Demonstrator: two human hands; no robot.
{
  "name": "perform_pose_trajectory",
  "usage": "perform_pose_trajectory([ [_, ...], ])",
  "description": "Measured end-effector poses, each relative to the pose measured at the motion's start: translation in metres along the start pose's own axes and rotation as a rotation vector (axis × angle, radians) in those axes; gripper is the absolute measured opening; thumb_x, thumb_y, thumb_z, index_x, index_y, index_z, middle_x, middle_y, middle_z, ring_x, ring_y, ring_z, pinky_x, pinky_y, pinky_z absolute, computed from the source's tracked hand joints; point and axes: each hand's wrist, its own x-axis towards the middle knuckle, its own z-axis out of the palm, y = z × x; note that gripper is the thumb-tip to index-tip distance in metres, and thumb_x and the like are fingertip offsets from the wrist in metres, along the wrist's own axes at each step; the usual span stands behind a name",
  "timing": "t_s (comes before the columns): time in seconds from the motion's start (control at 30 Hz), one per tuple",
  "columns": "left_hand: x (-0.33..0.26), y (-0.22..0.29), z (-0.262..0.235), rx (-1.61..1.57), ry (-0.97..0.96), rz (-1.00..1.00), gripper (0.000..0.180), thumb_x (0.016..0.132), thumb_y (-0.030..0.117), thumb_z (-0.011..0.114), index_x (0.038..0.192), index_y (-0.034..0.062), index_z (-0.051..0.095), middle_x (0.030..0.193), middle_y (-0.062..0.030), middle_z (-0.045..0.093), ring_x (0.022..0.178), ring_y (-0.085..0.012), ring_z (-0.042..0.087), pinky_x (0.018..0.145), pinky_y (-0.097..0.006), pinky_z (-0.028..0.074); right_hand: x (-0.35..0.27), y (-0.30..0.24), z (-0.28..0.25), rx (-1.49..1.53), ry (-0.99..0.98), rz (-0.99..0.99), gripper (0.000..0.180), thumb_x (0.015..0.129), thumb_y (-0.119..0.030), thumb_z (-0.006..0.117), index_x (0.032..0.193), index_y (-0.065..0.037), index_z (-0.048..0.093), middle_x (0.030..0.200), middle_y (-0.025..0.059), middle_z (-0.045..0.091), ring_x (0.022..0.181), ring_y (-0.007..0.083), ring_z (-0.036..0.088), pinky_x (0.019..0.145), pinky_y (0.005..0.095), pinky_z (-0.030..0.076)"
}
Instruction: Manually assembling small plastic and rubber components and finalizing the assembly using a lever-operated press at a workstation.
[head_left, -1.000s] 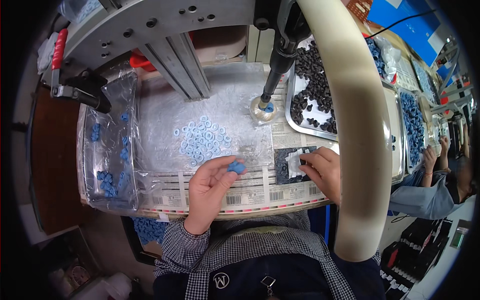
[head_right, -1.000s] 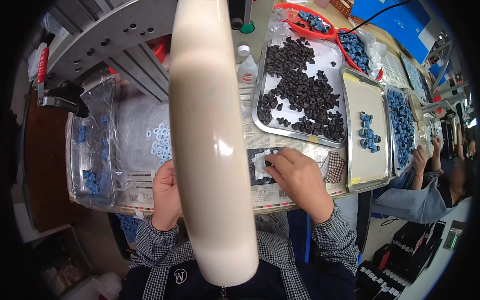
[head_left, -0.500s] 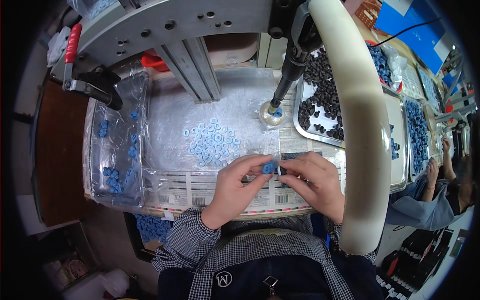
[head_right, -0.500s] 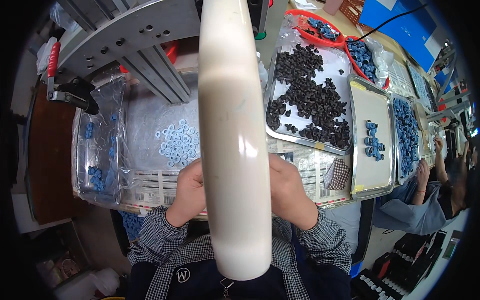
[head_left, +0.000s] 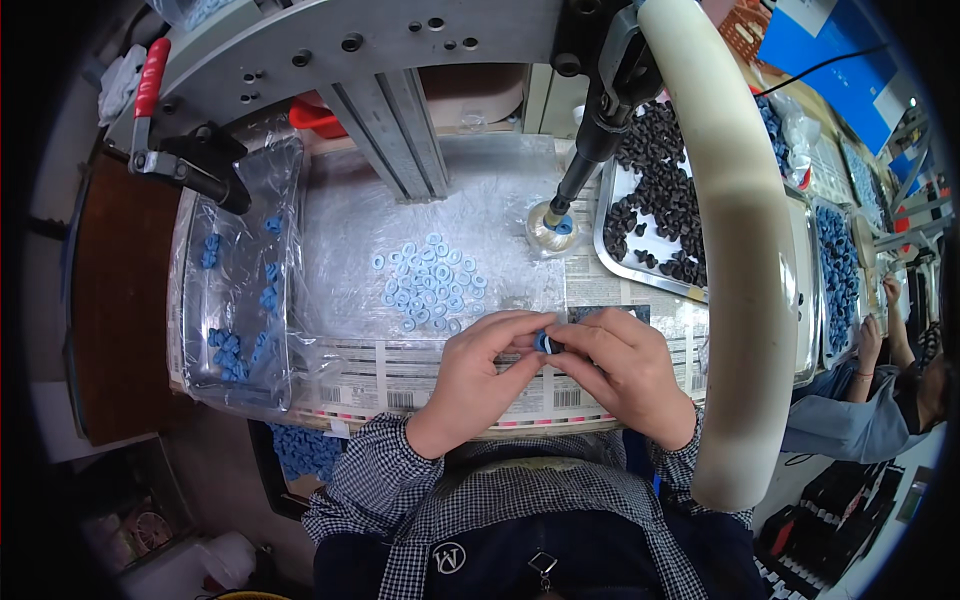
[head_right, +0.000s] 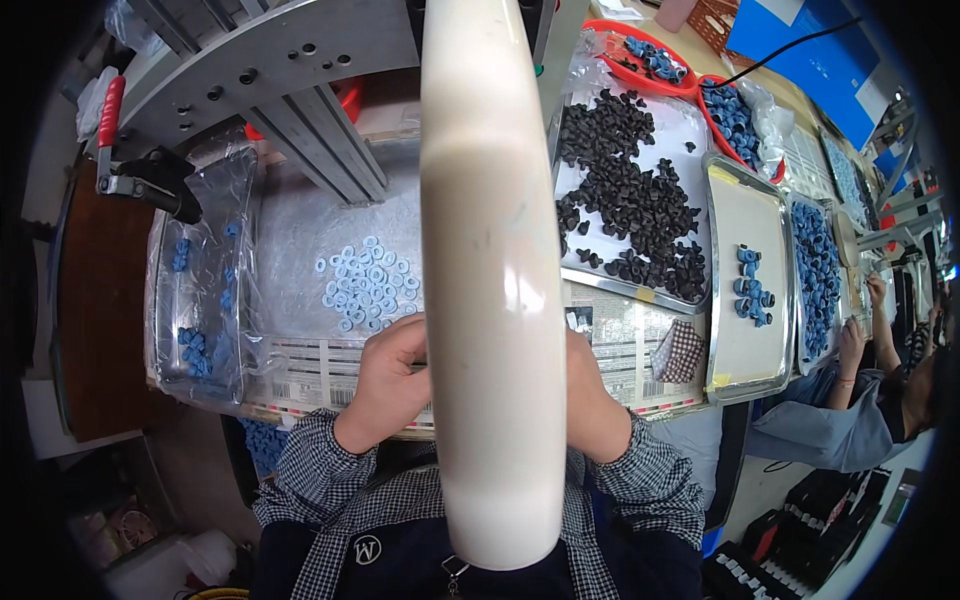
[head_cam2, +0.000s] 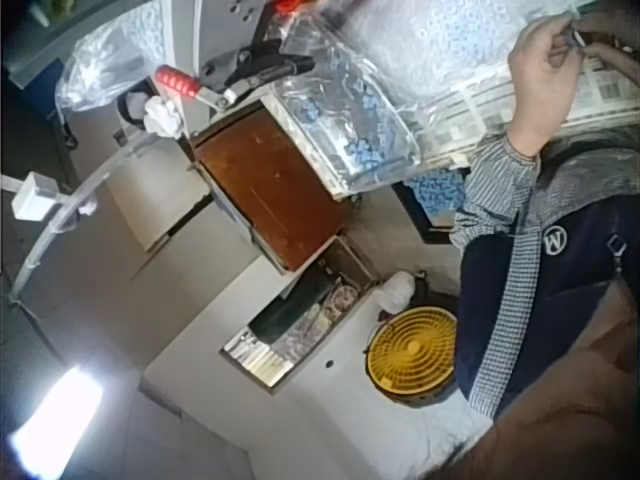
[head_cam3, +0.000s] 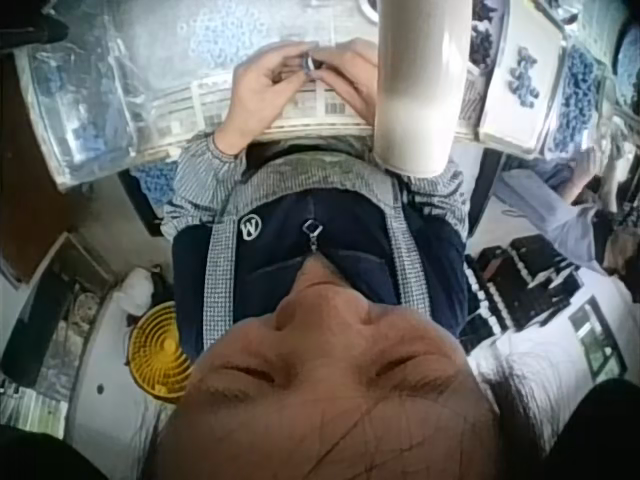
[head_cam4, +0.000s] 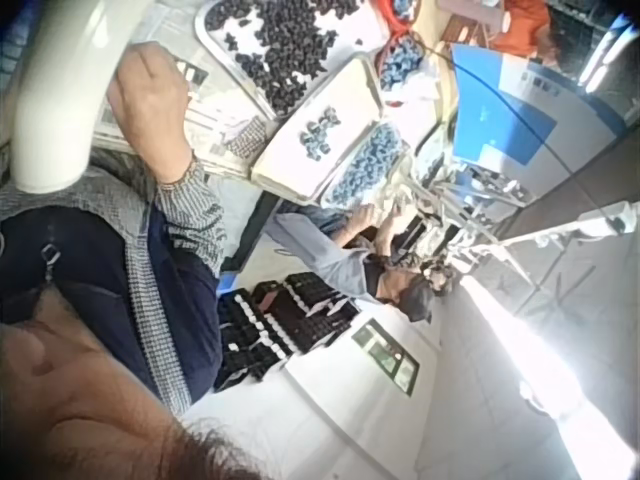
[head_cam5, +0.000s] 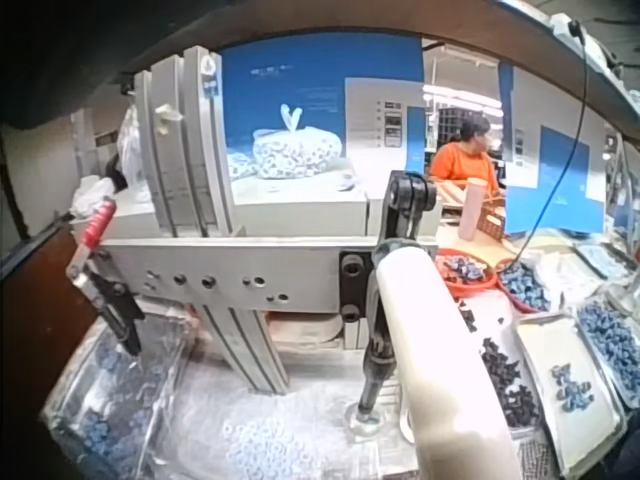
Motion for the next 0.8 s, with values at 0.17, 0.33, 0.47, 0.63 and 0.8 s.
perform_pose_trajectory([
  [0.17, 0.0, 0.003, -0.002, 0.054, -0.012, 0.023, 0.042, 0.085, -0.004, 0.071, 0.126, 0.0042, 0.068, 0.118, -0.0142, 0.067, 0.098, -0.0199, 0.071, 0.089, -0.03, 0.059, 0.001, -0.003, -0.004, -0.048, -0.014, -0.017, 0.03, 0.076, -0.007, 0.083, 0.104, -0.002, 0.072, 0.085, 0.0102, 0.065, 0.072, 0.0235, 0.066, 0.062, 0.0333, 0.054],
  [0.33, 0.001, 0.01, -0.003, 0.166, -0.031, 0.073, 0.04, 0.086, -0.003, 0.069, 0.125, 0.004, 0.068, 0.115, -0.014, 0.068, 0.097, -0.0201, 0.071, 0.087, -0.031, 0.059, -0.001, -0.002, -0.001, -0.068, -0.036, -0.015, 0.031, 0.075, -0.008, 0.083, 0.104, -0.002, 0.073, 0.084, 0.009, 0.066, 0.071, 0.0241, 0.065, 0.062, 0.0343, 0.054],
  [0.47, 0.003, 0.012, -0.004, 0.12, -0.065, 0.023, 0.037, 0.086, -0.004, 0.069, 0.123, 0.0033, 0.069, 0.114, -0.0136, 0.069, 0.097, -0.0199, 0.071, 0.087, -0.03, 0.059, -0.005, 0.002, -0.001, -0.046, -0.051, 0.001, 0.031, 0.075, -0.008, 0.083, 0.104, -0.002, 0.074, 0.083, 0.0086, 0.066, 0.071, 0.0236, 0.065, 0.062, 0.034, 0.054],
  [0.63, 0.002, 0.006, 0.003, 0.117, -0.029, 0.071, 0.035, 0.087, -0.003, 0.07, 0.122, 0.0007, 0.067, 0.116, -0.0147, 0.069, 0.096, -0.0204, 0.072, 0.084, -0.03, 0.06, -0.004, 0.007, 0.002, 0.073, 0.037, 0.005, 0.031, 0.075, -0.006, 0.083, 0.104, -0.001, 0.074, 0.083, 0.0098, 0.066, 0.069, 0.0231, 0.064, 0.06, 0.0334, 0.052],
  [0.8, 0.0, -0.002, 0.007, 0.297, 0.022, 0.286, 0.034, 0.089, 0.0, 0.07, 0.123, 0.0003, 0.064, 0.111, -0.0157, 0.071, 0.09, -0.0232, 0.074, 0.077, -0.031, 0.06, 0.0, 0.002, -0.004, 0.069, 0.055, 0.068, 0.029, 0.076, -0.006, 0.082, 0.103, 0.0, 0.074, 0.082, 0.0107, 0.066, 0.069, 0.0231, 0.064, 0.06, 0.0333, 0.052],
])
